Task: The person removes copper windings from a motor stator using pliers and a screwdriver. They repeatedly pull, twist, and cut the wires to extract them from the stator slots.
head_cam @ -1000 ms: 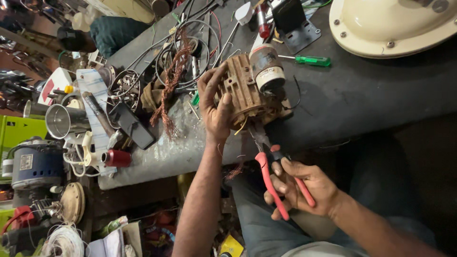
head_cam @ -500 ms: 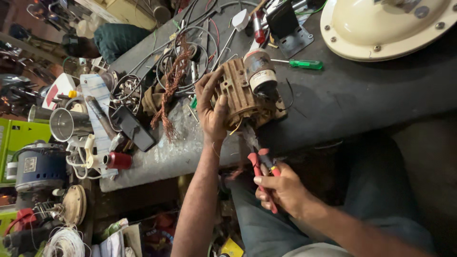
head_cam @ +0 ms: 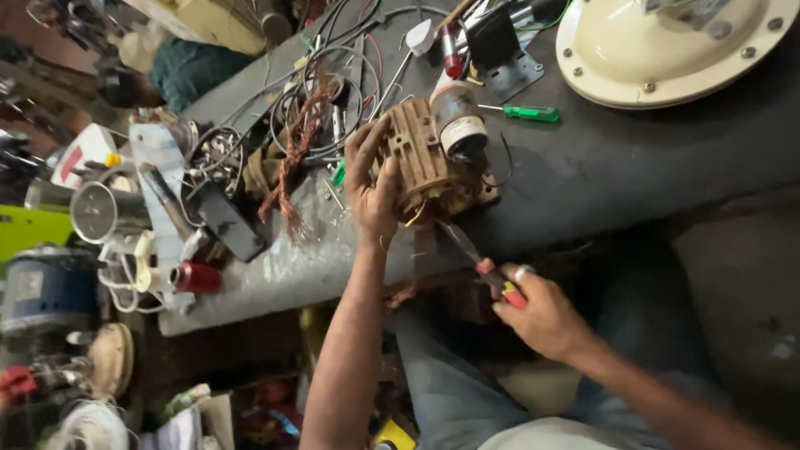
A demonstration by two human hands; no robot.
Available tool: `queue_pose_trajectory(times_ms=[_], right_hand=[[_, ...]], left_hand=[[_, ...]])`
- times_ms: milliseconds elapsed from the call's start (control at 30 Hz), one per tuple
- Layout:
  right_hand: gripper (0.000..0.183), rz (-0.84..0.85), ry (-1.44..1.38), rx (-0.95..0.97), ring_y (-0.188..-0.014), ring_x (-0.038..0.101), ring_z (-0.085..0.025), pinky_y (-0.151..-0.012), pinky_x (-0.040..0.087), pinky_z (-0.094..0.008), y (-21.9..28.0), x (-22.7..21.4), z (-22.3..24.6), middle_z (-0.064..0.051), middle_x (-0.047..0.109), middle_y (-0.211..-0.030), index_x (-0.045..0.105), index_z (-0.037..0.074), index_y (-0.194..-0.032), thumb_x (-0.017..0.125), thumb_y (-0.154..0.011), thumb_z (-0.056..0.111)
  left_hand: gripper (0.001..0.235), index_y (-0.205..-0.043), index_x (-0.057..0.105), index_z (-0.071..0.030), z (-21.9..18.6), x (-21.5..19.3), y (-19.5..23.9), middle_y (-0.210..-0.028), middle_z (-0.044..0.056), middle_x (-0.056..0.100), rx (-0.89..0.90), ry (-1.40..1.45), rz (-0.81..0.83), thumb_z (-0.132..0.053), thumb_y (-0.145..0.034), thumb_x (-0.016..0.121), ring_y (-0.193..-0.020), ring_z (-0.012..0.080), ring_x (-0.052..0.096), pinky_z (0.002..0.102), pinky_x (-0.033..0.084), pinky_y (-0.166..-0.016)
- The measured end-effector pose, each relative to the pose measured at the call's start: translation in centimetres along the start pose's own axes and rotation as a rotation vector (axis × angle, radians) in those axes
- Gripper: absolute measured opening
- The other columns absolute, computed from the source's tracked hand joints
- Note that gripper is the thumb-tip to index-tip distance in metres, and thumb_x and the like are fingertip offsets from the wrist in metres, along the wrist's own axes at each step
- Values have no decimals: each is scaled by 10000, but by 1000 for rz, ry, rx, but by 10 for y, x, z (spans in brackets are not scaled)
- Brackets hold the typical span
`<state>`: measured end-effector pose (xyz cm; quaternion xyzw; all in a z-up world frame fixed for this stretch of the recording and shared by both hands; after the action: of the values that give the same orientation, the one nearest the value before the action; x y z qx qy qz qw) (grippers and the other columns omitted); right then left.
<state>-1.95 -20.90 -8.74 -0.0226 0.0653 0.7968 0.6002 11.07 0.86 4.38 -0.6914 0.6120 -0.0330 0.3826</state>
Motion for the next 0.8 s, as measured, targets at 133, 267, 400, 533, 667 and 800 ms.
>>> queue_pose_trajectory(times_ms=[133, 267, 400, 533, 667, 800], right_hand=[[531, 55, 175, -11, -940, 698, -318, -817, 537, -390, 20, -29, 15, -145, 702, -1025, 568, 37, -1276, 739, -786, 152], [596, 122, 222, 105, -968, 695, -317, -865, 535, -396, 22, -42, 32, -160, 684, -1031, 542, 80, -1334, 725, -784, 216], [525, 190, 333, 85, -1035, 675, -341, -890, 520, -415, -5, -49, 42, -163, 687, -1086, 572, 81, -1276, 713, -810, 278], [446, 288, 429, 130, -1070, 659, -354, -905, 499, -430, -29, -55, 51, -159, 685, -1091, 583, 97, -1212, 689, -835, 311], [346, 367, 638, -199, -1018, 670, -333, -867, 517, -416, -45, -62, 78, -166, 678, -1097, 614, 105, -1119, 681, -875, 341], [343, 412, 745, 22, -781, 676, -339, -689, 554, -443, -50, -62, 112, -126, 671, -1004, 566, 151, -1178, 676, -914, 340]], left_hand=[[535, -1463, 591, -73, -21, -1, 15, -1375, 147, 532, -59, -285, -155, -392, -1035, 598, -1307, 257, 534, 394, 473, -1104], [439, -1265, 572, -53, -43, 9, 79, -1115, 153, 633, -404, -305, -302, -350, -962, 684, -977, 255, 654, 376, 556, -841], [206, -1131, 691, -30, -54, 22, 115, -1026, 165, 754, -300, -366, -248, -147, -962, 704, -948, 304, 748, 382, 574, -843], [177, -1103, 714, -12, -57, 18, 118, -1024, 189, 739, -272, -268, -245, -79, -947, 666, -963, 333, 737, 392, 564, -858], [178, -1108, 708, -10, -62, 20, 116, -1018, 189, 732, -244, -318, -242, -83, -952, 664, -957, 359, 719, 395, 554, -853], [172, -1097, 709, -3, -63, 17, 113, -1012, 196, 729, -270, -282, -236, -91, -962, 647, -949, 365, 717, 392, 549, -851]])
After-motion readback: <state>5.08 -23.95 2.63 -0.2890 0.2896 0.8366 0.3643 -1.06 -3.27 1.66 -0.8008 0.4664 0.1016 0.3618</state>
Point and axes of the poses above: each hand's wrist, its own y-axis away from the middle knuckle, its own x-axis out of the palm, z = x × y, the point moved 3 cm from there along -y, towards the middle knuckle
